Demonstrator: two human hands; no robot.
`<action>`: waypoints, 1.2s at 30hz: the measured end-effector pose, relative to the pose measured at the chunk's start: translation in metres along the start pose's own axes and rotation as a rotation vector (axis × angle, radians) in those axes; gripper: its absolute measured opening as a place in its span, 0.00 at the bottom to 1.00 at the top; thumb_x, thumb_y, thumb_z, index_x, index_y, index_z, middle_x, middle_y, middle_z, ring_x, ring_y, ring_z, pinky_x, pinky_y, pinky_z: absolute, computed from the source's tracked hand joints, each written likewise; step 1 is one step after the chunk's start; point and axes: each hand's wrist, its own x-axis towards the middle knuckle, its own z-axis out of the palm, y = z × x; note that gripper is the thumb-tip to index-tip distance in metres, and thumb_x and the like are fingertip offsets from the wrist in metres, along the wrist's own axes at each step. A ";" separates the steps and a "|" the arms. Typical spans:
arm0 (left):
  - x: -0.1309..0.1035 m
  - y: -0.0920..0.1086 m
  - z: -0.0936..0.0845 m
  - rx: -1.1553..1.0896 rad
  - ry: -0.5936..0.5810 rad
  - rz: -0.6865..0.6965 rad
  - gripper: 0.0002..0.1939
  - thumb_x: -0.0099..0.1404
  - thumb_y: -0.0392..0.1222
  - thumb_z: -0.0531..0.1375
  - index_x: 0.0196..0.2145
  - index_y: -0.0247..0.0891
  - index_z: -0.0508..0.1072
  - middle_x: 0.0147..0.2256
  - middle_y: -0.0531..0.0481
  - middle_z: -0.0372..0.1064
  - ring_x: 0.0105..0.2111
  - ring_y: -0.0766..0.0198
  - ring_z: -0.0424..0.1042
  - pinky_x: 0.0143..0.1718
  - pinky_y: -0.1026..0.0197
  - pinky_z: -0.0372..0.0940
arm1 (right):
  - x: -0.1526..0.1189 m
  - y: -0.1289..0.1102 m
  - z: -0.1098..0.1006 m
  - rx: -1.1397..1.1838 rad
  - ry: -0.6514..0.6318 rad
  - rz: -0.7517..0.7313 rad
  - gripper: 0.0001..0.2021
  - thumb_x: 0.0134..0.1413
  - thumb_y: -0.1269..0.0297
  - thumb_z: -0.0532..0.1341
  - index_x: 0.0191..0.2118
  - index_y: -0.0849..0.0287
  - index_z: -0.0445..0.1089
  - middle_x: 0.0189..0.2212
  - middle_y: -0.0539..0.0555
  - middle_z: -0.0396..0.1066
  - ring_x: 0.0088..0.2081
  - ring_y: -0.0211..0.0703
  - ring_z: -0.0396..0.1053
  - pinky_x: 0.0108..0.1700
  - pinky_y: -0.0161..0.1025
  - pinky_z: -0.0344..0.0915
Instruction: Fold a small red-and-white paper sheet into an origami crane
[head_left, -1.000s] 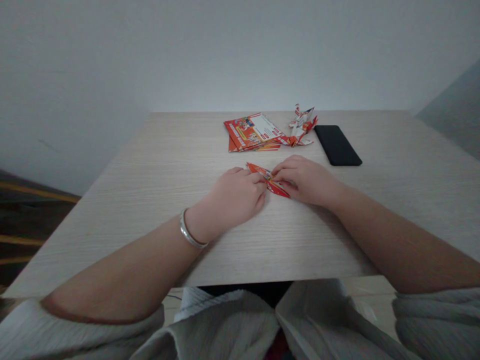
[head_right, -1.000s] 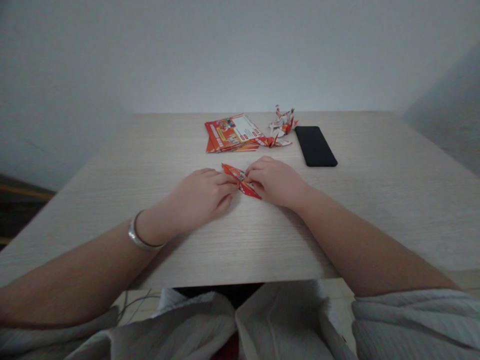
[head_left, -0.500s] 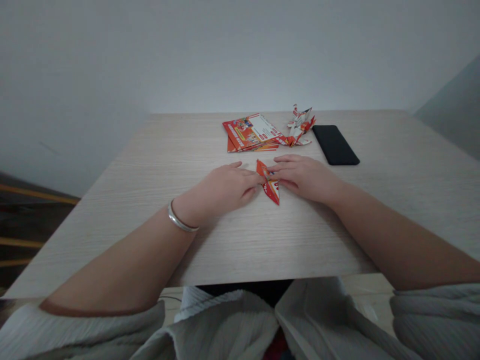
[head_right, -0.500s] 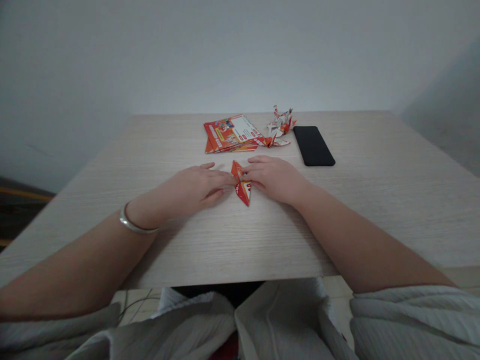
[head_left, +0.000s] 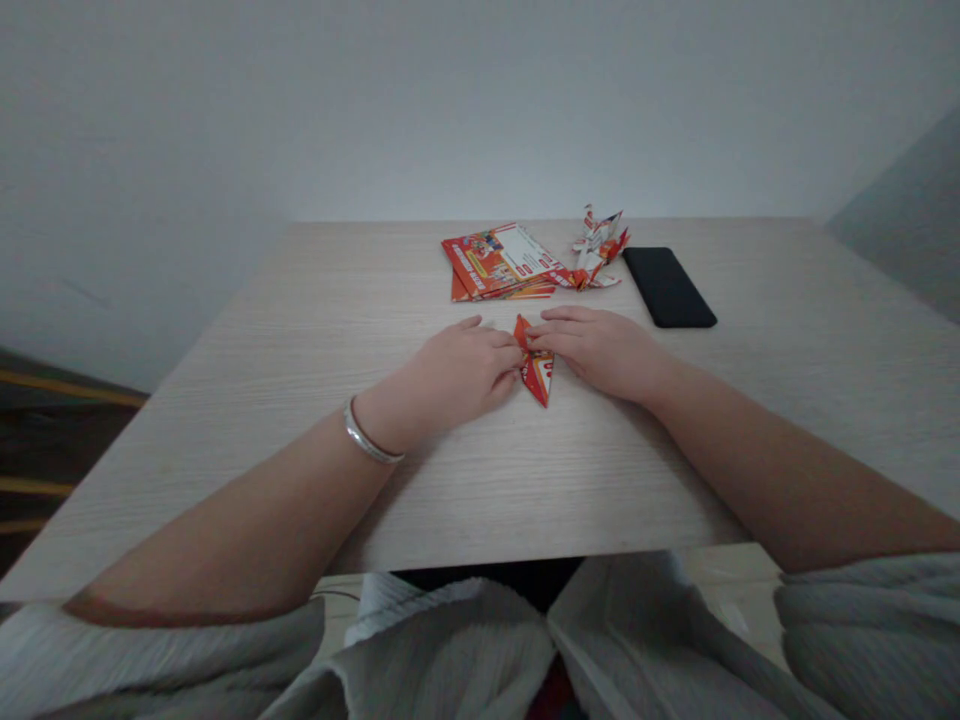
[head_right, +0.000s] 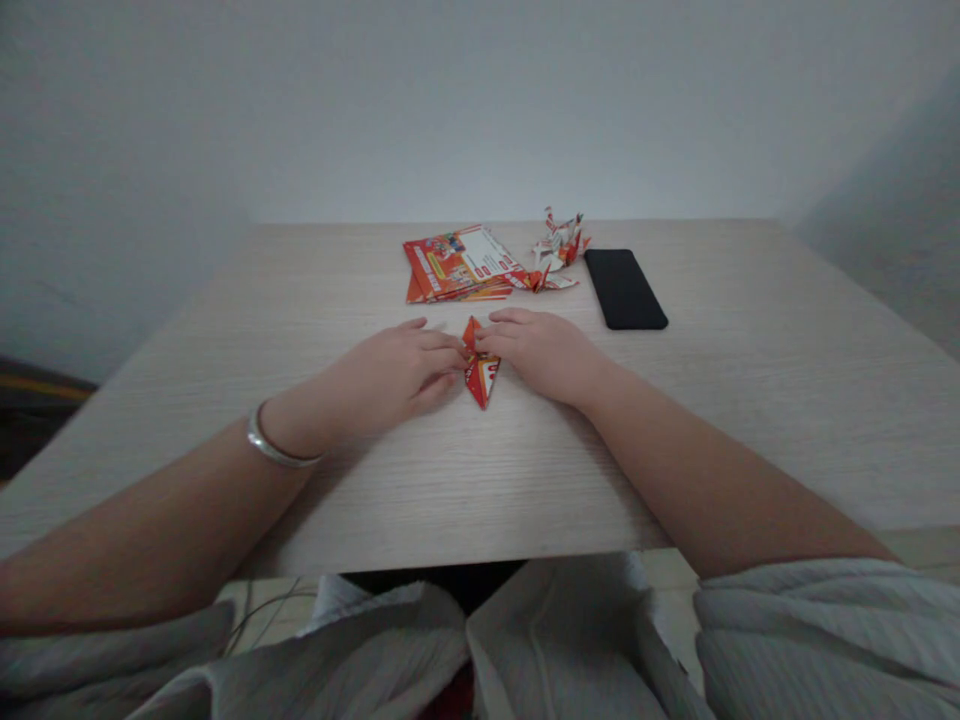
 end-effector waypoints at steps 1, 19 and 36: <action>0.000 -0.001 0.000 -0.024 0.002 -0.004 0.17 0.73 0.41 0.49 0.47 0.37 0.77 0.49 0.42 0.76 0.47 0.57 0.74 0.63 0.43 0.56 | 0.000 0.001 0.002 -0.005 -0.001 -0.001 0.20 0.63 0.78 0.53 0.55 0.61 0.75 0.55 0.58 0.76 0.60 0.51 0.68 0.62 0.52 0.66; 0.002 -0.008 0.015 -0.014 0.117 -0.044 0.17 0.73 0.44 0.55 0.52 0.35 0.78 0.52 0.42 0.76 0.51 0.52 0.73 0.57 0.49 0.65 | 0.002 0.002 -0.004 0.014 0.044 -0.078 0.12 0.65 0.61 0.59 0.41 0.59 0.79 0.37 0.57 0.80 0.44 0.49 0.73 0.48 0.45 0.65; 0.004 -0.002 0.014 -0.075 0.109 -0.042 0.13 0.70 0.36 0.55 0.41 0.34 0.80 0.39 0.43 0.76 0.40 0.57 0.74 0.46 0.55 0.68 | 0.008 -0.033 -0.010 0.060 -0.027 0.234 0.11 0.61 0.67 0.58 0.38 0.57 0.79 0.37 0.54 0.79 0.41 0.46 0.72 0.38 0.41 0.61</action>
